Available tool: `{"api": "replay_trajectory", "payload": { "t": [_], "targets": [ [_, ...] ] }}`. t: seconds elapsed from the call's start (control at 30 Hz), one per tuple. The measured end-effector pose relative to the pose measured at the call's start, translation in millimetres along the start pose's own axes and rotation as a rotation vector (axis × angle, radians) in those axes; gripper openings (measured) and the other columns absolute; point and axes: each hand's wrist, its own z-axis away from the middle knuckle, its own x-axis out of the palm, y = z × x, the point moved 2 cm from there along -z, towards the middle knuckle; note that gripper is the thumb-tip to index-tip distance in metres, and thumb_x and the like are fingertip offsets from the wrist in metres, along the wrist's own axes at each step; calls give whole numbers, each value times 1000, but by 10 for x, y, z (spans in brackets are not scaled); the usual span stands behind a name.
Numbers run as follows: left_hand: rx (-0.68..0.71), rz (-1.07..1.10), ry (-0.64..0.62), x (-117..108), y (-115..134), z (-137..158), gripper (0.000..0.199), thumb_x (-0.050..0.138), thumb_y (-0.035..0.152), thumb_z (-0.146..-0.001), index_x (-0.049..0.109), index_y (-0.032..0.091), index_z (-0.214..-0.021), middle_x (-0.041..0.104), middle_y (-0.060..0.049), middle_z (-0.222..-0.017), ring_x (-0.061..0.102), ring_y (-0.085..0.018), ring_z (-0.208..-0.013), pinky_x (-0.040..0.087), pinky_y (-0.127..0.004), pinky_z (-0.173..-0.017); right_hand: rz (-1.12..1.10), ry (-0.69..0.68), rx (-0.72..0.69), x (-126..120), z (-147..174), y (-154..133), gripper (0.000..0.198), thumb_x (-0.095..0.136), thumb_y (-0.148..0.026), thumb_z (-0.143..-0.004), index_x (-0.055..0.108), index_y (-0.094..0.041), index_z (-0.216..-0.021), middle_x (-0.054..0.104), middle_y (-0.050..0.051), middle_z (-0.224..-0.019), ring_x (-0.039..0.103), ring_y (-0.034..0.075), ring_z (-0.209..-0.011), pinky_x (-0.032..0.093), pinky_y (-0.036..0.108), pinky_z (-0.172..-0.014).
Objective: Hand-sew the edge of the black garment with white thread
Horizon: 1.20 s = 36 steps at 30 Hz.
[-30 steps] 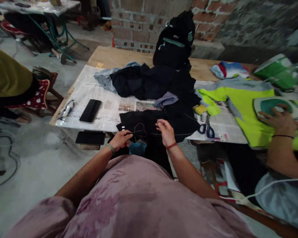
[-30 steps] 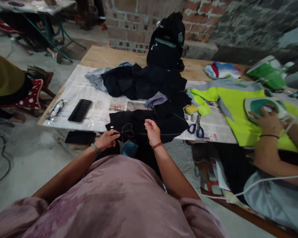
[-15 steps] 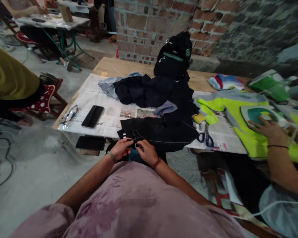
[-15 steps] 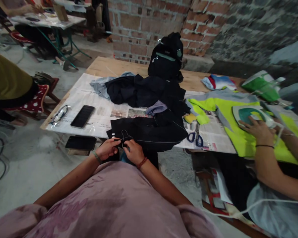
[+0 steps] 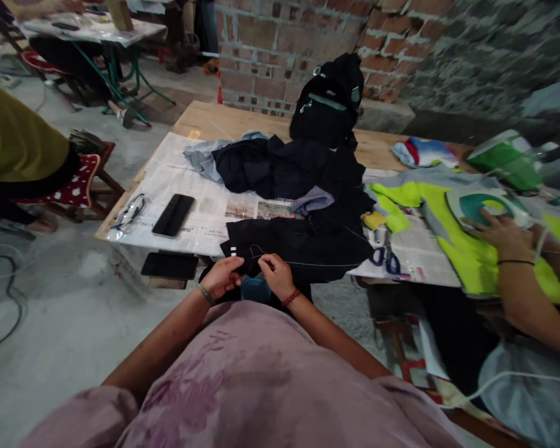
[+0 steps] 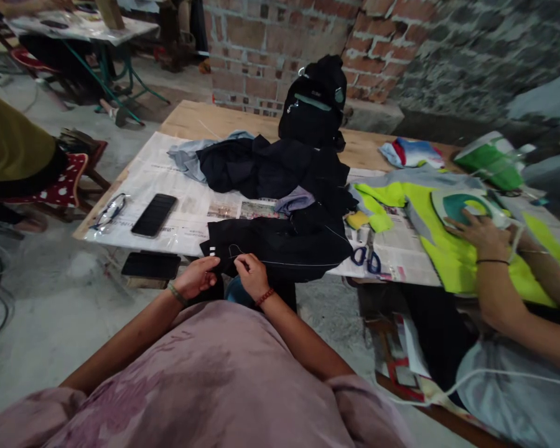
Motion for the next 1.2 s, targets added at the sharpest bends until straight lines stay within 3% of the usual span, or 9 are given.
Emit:
{"api": "replay_trajectory", "payload": {
  "t": [0.13,0.4,0.63,0.87,1.1,1.2],
  "targets": [
    [36,-107,3,-13,2,25,24,64,23,-68,53,16,-89,47,6,-48,45,-6,-33,17,-12,-27,23,-18,-68,20,25,-8,15,49,-25,-80,61,-19,-74,55,1,-70,51,10,-62,41,22,-60],
    [95,-326,66,145,-14,3,18,56,27,-74,57,14,-85,42,6,-33,34,-5,-25,15,-13,-29,115,-70,-194,63,11,13,12,49,-22,-81,59,-19,-76,56,3,-75,53,12,-70,44,24,-66],
    [121,-269,99,172,-29,-45,14,52,24,-75,54,15,-85,43,6,-33,33,-5,-25,15,-14,-29,169,-49,-338,69,-10,-60,11,45,-19,-83,55,-19,-79,56,5,-79,53,15,-77,46,27,-70],
    [124,-106,68,131,-62,-75,16,59,26,-68,52,16,-77,42,7,-40,38,-5,-29,15,-13,-28,152,-71,-335,100,-30,-43,14,44,-18,-84,58,-20,-85,58,4,-79,55,13,-75,47,25,-68],
    [41,-5,80,141,-58,-111,15,59,24,-67,49,16,-74,43,8,-46,38,-4,-29,12,-13,-28,309,-147,-568,102,-52,-95,19,40,-16,-85,59,-18,-85,59,8,-84,55,14,-78,48,26,-69],
    [53,-19,74,163,-27,-96,17,62,24,-66,50,16,-75,42,8,-45,38,-3,-30,12,-13,-29,274,-153,-535,102,-73,-99,18,40,-16,-84,58,-19,-83,59,7,-80,55,14,-76,48,25,-69]
  ]
}}
